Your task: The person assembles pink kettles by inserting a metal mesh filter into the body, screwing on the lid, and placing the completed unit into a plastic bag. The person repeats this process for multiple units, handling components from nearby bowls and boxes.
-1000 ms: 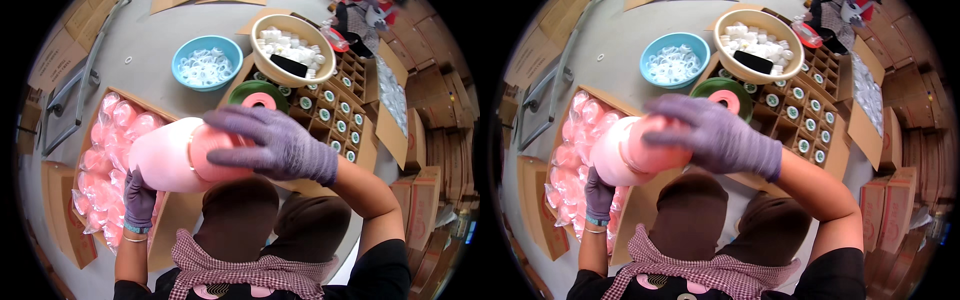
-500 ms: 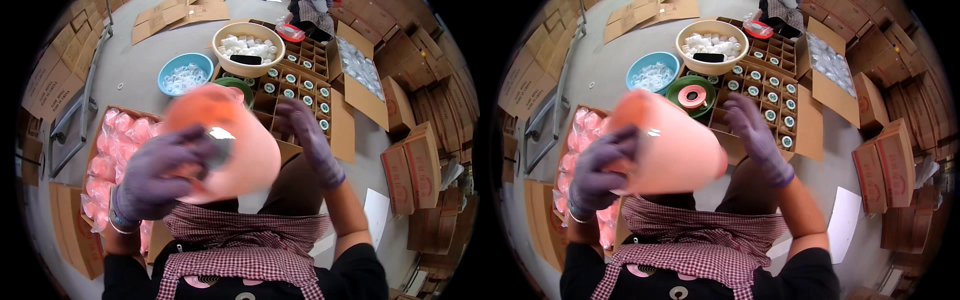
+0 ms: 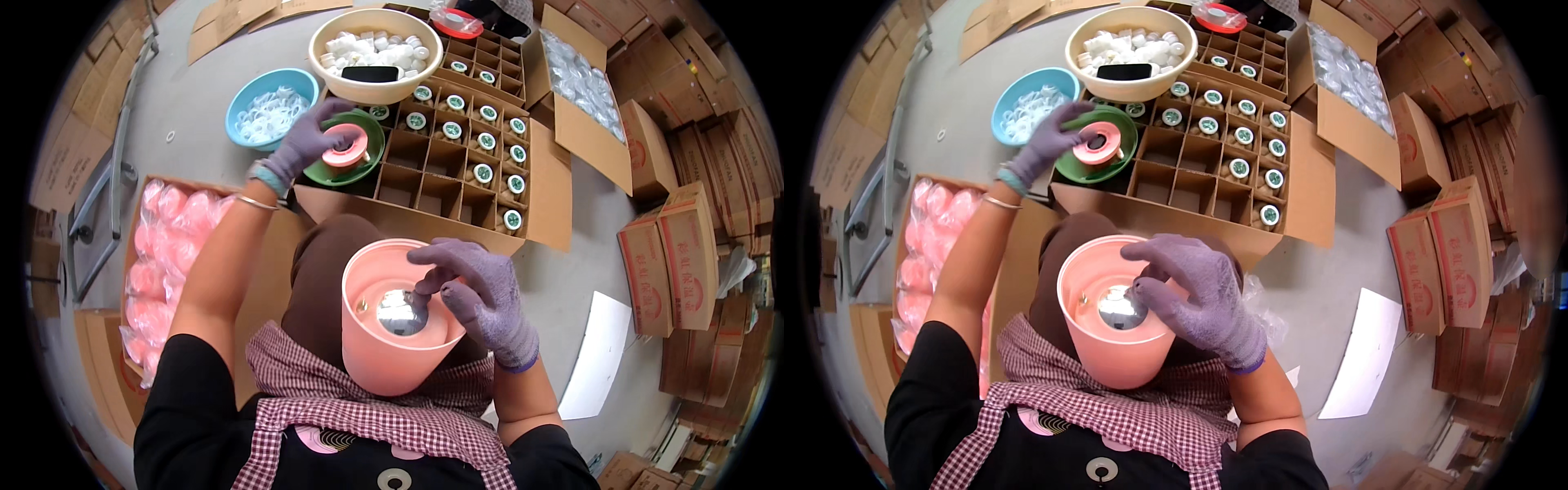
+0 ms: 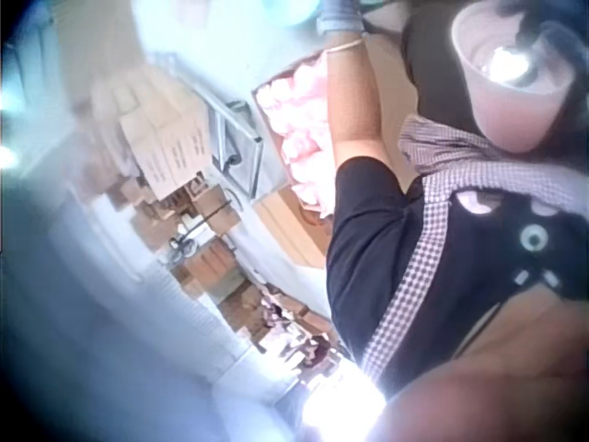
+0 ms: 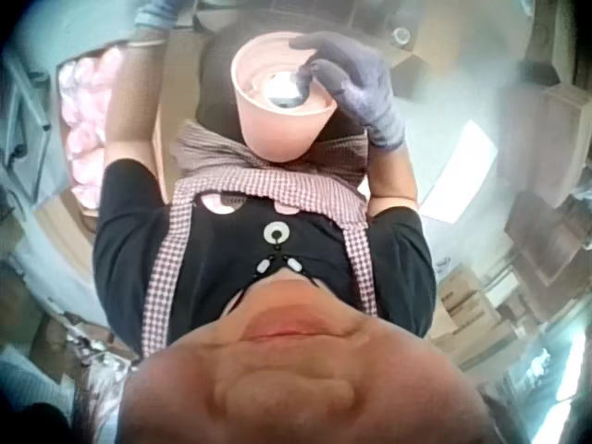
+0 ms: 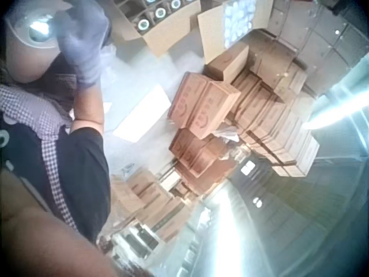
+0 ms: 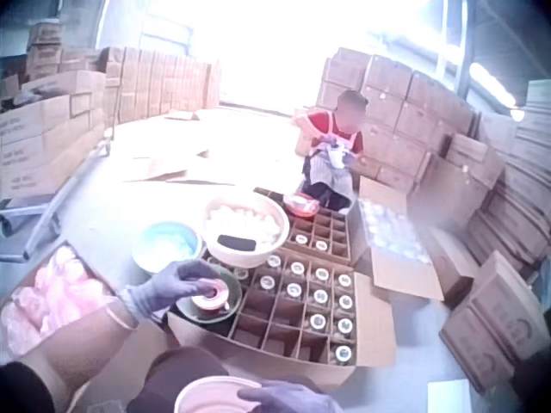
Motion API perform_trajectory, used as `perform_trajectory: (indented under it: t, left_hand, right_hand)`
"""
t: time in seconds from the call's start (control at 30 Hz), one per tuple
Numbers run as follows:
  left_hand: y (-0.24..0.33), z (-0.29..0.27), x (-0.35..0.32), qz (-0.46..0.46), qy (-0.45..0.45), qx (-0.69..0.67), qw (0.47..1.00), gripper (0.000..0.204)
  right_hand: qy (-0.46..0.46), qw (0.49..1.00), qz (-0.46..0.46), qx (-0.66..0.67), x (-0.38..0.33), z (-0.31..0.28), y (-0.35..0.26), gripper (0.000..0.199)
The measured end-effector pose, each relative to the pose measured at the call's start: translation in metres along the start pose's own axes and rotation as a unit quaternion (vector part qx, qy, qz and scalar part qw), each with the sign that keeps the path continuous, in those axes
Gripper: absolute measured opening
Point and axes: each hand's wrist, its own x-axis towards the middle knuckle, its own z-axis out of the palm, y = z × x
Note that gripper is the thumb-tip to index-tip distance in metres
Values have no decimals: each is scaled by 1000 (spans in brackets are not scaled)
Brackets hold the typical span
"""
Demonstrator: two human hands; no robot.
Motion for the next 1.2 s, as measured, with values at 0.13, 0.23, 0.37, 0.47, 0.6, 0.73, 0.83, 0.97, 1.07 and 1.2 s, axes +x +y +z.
perform_trajectory:
  t: [0.13,0.23,0.37,0.47,0.6,0.73,0.83,0.97,1.07,1.2]
  left_hand:
    - [-135,70,25,-108,41,421,899,108]
    - [-188,66,31,-118,5,433,894,101]
    - [-163,61,46,-154,79,152,973,55]
    - [-39,63,30,-233,76,-298,922,50]
    - [93,54,-37,-121,-43,-539,833,59]
    - [169,49,-90,4,35,-236,971,60]
    - [192,50,-111,75,72,-245,964,59]
    - [228,39,-107,193,24,-50,980,87]
    - [252,11,-98,302,-11,238,923,112]
    - [280,-17,-86,356,-70,364,858,128]
  right_hand:
    - [-18,999,31,36,19,-8,18,33]
    - [-66,994,2,87,26,-15,22,42]
    - [-109,983,-25,143,31,-33,35,49]
    - [7,996,-11,92,49,-41,34,54]
    - [181,970,-99,-132,101,-21,31,74]
    - [248,960,-97,-90,113,-14,4,54]
    - [234,971,-55,0,96,-16,-27,50]
    - [179,960,41,213,75,-14,-48,51]
    - [45,946,115,298,72,-21,-62,62]
    - [26,936,125,327,72,-6,-69,73]
